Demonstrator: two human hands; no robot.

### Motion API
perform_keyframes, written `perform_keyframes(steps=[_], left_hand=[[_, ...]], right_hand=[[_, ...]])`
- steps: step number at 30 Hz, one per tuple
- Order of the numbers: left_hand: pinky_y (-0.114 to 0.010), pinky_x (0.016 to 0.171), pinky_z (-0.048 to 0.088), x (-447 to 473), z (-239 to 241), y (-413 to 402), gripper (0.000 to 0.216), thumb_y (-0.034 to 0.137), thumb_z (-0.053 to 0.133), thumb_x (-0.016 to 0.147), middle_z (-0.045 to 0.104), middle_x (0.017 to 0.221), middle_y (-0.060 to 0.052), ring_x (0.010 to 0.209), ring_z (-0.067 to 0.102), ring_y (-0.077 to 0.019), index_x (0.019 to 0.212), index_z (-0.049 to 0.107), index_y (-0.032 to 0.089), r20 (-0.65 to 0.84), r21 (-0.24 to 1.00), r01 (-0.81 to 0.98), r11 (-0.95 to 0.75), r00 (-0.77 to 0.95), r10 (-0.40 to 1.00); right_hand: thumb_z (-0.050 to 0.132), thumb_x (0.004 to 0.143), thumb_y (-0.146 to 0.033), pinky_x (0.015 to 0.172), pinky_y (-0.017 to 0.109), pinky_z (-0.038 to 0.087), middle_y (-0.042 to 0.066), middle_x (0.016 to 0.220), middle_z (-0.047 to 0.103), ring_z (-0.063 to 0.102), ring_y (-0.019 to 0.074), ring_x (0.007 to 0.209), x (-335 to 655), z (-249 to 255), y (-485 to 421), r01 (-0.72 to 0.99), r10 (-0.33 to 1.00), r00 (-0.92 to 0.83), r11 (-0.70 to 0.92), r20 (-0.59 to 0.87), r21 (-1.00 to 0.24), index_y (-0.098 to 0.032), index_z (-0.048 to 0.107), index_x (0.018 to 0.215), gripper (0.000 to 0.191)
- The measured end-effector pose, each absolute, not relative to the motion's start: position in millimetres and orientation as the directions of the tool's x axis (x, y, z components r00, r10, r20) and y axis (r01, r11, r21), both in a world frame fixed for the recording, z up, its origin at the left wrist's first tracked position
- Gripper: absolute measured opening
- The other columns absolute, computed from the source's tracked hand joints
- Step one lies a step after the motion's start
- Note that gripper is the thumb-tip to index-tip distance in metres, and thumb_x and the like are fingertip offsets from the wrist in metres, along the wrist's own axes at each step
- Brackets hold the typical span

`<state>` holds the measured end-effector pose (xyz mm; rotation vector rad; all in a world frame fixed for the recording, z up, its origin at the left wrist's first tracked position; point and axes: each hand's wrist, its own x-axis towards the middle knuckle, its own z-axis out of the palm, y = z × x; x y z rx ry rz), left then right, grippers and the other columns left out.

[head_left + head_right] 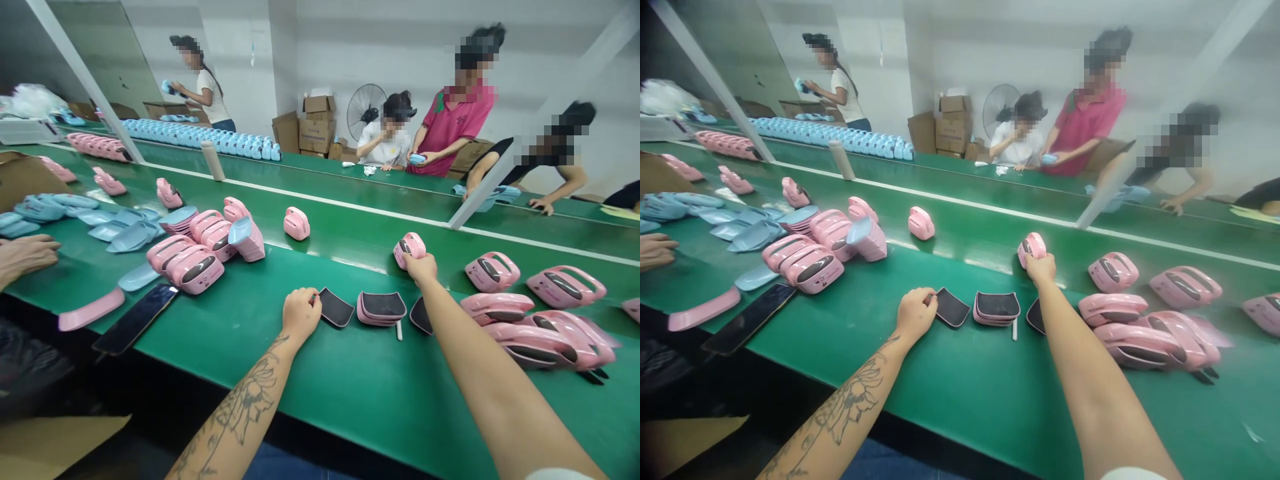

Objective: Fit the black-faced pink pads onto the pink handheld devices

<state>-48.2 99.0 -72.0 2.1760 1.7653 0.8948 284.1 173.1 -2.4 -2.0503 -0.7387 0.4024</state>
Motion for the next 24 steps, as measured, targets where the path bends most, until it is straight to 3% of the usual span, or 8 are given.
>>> perform_keyframes(steps=[4, 6, 9, 10, 12, 14, 20, 24], left_hand=[[-0.039, 0.079, 0.040, -45, -72, 97, 0.020, 0.019, 0.051, 0.095, 0.071, 0.084, -0.009, 0.087, 0.064, -0.0282, 0.090, 0.071, 0.020, 0.344, 0.473, 0.840, -0.266, 0.102, 0.933], [-0.040, 0.079, 0.038, -42, -72, 96, 0.022, 0.019, 0.050, 0.095, 0.070, 0.083, -0.011, 0.086, 0.063, -0.0292, 0.088, 0.070, 0.020, 0.357, 0.460, 0.848, -0.264, 0.096, 0.929], [-0.040, 0.078, 0.037, -39, -72, 96, 0.023, 0.019, 0.049, 0.096, 0.067, 0.078, -0.012, 0.084, 0.063, -0.0300, 0.085, 0.069, 0.020, 0.379, 0.449, 0.854, -0.262, 0.083, 0.921], [-0.040, 0.078, 0.037, -38, -72, 96, 0.023, 0.019, 0.049, 0.096, 0.066, 0.076, -0.012, 0.082, 0.063, -0.0299, 0.086, 0.069, 0.019, 0.388, 0.449, 0.854, -0.263, 0.078, 0.918], [-0.040, 0.078, 0.037, -38, -73, 96, 0.022, 0.019, 0.048, 0.096, 0.065, 0.074, -0.011, 0.079, 0.062, -0.0294, 0.088, 0.069, 0.019, 0.409, 0.460, 0.847, -0.267, 0.065, 0.910], [-0.040, 0.078, 0.038, -39, -74, 96, 0.021, 0.020, 0.048, 0.096, 0.064, 0.073, -0.010, 0.076, 0.061, -0.0285, 0.090, 0.068, 0.019, 0.431, 0.486, 0.831, -0.271, 0.041, 0.901], [-0.040, 0.088, 0.044, -46, -74, 94, 0.014, 0.024, 0.049, 0.096, 0.067, 0.088, -0.011, 0.088, 0.062, -0.0273, 0.090, 0.061, 0.020, 0.497, 0.655, 0.704, -0.276, -0.126, 0.859], [-0.032, 0.073, 0.048, -43, -72, 89, 0.013, 0.029, 0.048, 0.098, 0.063, 0.081, -0.004, 0.071, 0.061, -0.0191, 0.091, 0.057, 0.022, 0.459, 0.803, 0.528, -0.277, -0.251, 0.852]], right_hand=[[0.073, 0.094, -0.033, 0.112, 0.047, 0.048, 0.020, 0.149, 0.055, 0.060, 0.0308, 0.131, 277, 18, 145, 0.469, 0.669, 0.726, -0.313, 0.159, -0.826, -0.014, 0.060, 0.138, 0.050], [0.067, 0.094, -0.035, 0.114, 0.043, 0.046, 0.018, 0.153, 0.052, 0.059, 0.0284, 0.132, 254, 25, 112, 0.529, 0.691, 0.672, -0.197, 0.266, -0.825, -0.016, 0.054, 0.144, 0.055], [0.058, 0.096, -0.040, 0.095, 0.038, 0.056, 0.009, 0.120, 0.071, 0.070, 0.0234, 0.105, 196, 21, 47, 0.468, 0.814, 0.448, 0.139, 0.370, -0.873, -0.021, 0.064, 0.127, 0.036], [0.060, 0.095, -0.041, 0.084, 0.036, 0.058, 0.007, 0.106, 0.073, 0.072, 0.0216, 0.090, 175, 15, 27, 0.368, 0.898, 0.349, 0.132, 0.269, -0.920, -0.022, 0.066, 0.119, 0.031], [0.063, 0.092, -0.042, 0.061, 0.031, 0.055, 0.003, 0.088, 0.072, 0.069, 0.0196, 0.070, 140, -2, -4, 0.163, 0.986, 0.127, -0.125, -0.105, -0.979, -0.023, 0.065, 0.115, 0.029], [0.065, 0.090, -0.041, 0.047, 0.028, 0.050, 0.001, 0.078, 0.069, 0.068, 0.0194, 0.062, 120, -21, -18, 0.106, 0.972, 0.082, -0.229, -0.221, -0.967, -0.021, 0.063, 0.114, 0.032], [0.068, 0.088, -0.039, 0.037, 0.023, 0.045, -0.003, 0.075, 0.066, 0.059, 0.0124, 0.047, 121, -55, -10, -0.025, 0.952, 0.107, -0.286, -0.287, -0.958, -0.019, 0.053, 0.125, 0.044], [0.073, 0.086, -0.042, 0.044, 0.026, 0.057, 0.007, 0.100, 0.071, 0.073, 0.0185, 0.070, 122, -51, -8, -0.190, 0.957, 0.005, -0.284, -0.290, -0.940, -0.018, 0.056, 0.129, 0.052]])
